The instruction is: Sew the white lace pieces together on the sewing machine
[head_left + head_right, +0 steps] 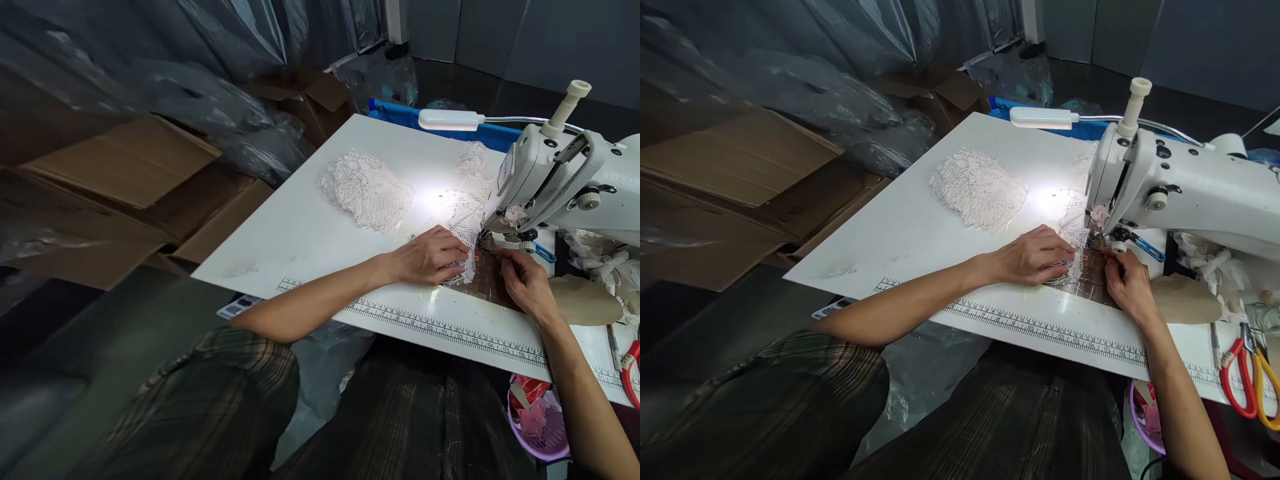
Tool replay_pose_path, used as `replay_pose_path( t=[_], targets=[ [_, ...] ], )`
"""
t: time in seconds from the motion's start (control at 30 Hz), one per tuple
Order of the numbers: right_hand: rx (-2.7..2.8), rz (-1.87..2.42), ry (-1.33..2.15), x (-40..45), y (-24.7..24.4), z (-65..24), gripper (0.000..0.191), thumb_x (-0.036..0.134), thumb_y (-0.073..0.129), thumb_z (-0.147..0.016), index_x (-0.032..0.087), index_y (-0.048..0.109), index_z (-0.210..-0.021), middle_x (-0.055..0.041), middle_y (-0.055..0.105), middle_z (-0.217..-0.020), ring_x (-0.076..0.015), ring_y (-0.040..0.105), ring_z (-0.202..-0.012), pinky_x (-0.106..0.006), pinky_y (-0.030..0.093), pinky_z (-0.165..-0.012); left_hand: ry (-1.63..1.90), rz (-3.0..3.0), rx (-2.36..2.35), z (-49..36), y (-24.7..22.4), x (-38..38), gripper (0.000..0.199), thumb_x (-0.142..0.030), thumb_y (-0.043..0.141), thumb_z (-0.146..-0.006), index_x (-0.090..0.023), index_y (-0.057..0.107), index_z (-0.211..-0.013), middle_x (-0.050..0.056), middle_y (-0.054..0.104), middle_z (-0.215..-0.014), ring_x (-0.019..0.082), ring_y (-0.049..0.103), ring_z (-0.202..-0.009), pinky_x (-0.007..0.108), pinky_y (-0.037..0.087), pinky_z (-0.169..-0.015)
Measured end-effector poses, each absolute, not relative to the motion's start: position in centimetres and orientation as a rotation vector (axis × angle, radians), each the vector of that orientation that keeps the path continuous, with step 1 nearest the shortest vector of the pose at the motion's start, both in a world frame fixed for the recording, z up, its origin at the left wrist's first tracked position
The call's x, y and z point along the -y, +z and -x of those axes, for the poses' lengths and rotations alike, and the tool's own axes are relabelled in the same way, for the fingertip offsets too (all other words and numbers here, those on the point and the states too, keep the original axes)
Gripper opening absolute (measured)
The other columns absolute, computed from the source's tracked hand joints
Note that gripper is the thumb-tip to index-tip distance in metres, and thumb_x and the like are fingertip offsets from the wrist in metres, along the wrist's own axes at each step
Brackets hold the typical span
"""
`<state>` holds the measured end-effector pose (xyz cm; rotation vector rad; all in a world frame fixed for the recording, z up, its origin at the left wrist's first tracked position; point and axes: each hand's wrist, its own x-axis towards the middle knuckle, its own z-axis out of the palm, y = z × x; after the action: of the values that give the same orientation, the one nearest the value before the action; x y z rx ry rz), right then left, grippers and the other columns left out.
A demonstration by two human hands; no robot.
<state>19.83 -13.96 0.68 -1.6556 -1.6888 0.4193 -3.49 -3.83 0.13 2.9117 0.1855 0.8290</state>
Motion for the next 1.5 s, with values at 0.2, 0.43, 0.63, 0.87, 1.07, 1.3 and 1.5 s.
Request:
replay_pose_path(
  t=[0.2, 0.43, 0.63, 0.87, 1.07, 1.3, 1.5],
  targets=[
    [1.843, 1.585, 0.345, 14.1, 1.2, -19.7, 0.028, 0.024, 0.049, -0.086, 0.023, 0.075, -0.098, -0.0060, 0.075, -0.091, -0.0214, 0.070, -0.082, -0.038, 0.058, -0.080, 0.682, -2.908, -0.027, 3.6, 0.2, 4.0, 0.016, -0.021, 0.059, -0.098, -0.016, 0.073, -0.095, 0.009, 0.075, -0.100, 0.016, 0.068, -0.086, 0.033, 0.055, -0.078],
    [2.235, 1.367, 0.411, 14.8, 1.5, -19.6, 0.034, 0.021, 0.051, -0.087, 0.030, 0.078, -0.106, -0.0064, 0.069, -0.106, -0.0204, 0.067, -0.096, -0.037, 0.058, -0.085, 0.965, -2.779, -0.205, 3.0, -0.7, 4.1, 0.022, -0.019, 0.050, -0.101, -0.013, 0.069, -0.094, 0.009, 0.074, -0.097, 0.013, 0.070, -0.087, 0.027, 0.061, -0.074],
    [2.316, 1.401, 0.346, 15.0, 1.1, -19.6, 0.034, 0.023, 0.052, -0.089, 0.032, 0.077, -0.109, -0.0086, 0.065, -0.108, -0.0221, 0.064, -0.098, -0.040, 0.058, -0.083, 1.043, -2.860, -0.101, 2.9, -0.5, 4.2, 0.025, -0.012, 0.048, -0.097, -0.014, 0.067, -0.082, 0.009, 0.075, -0.098, 0.014, 0.071, -0.087, 0.031, 0.063, -0.079],
    [2.321, 1.417, 0.355, 15.0, 1.3, -19.6, 0.035, 0.022, 0.052, -0.088, 0.033, 0.077, -0.109, -0.0076, 0.065, -0.109, -0.0213, 0.064, -0.097, -0.039, 0.058, -0.084, 0.881, -2.907, -0.169, 2.8, -0.8, 4.1, 0.021, -0.013, 0.048, -0.095, -0.017, 0.068, -0.089, 0.005, 0.076, -0.099, 0.013, 0.070, -0.087, 0.039, 0.059, -0.099],
    [2.325, 1.400, 0.333, 14.9, 1.4, -19.6, 0.034, 0.023, 0.052, -0.088, 0.032, 0.078, -0.109, -0.0086, 0.065, -0.107, -0.0211, 0.064, -0.096, -0.038, 0.058, -0.082, 0.937, -2.959, -0.146, 2.8, -1.0, 4.1, 0.021, -0.016, 0.046, -0.100, -0.016, 0.067, -0.097, 0.004, 0.076, -0.093, 0.012, 0.069, -0.083, 0.033, 0.056, -0.095],
    [2.334, 1.382, 0.334, 14.9, 1.5, -19.6, 0.035, 0.023, 0.053, -0.087, 0.032, 0.078, -0.109, -0.0084, 0.065, -0.106, -0.0214, 0.065, -0.096, -0.038, 0.058, -0.081, 0.808, -3.004, -0.220, 3.1, -1.2, 4.4, 0.020, -0.017, 0.046, -0.101, -0.017, 0.066, -0.103, 0.004, 0.076, -0.094, 0.013, 0.070, -0.084, 0.036, 0.056, -0.098],
    [2.308, 1.404, 0.405, 14.9, 1.8, -19.6, 0.034, 0.022, 0.053, -0.086, 0.030, 0.079, -0.107, -0.0092, 0.066, -0.109, -0.0227, 0.066, -0.098, -0.040, 0.057, -0.083, 0.800, -3.059, -0.084, 3.4, -1.2, 4.4, 0.016, -0.015, 0.051, -0.099, -0.017, 0.067, -0.096, 0.005, 0.076, -0.103, 0.014, 0.072, -0.092, 0.038, 0.056, -0.103]
  ],
)
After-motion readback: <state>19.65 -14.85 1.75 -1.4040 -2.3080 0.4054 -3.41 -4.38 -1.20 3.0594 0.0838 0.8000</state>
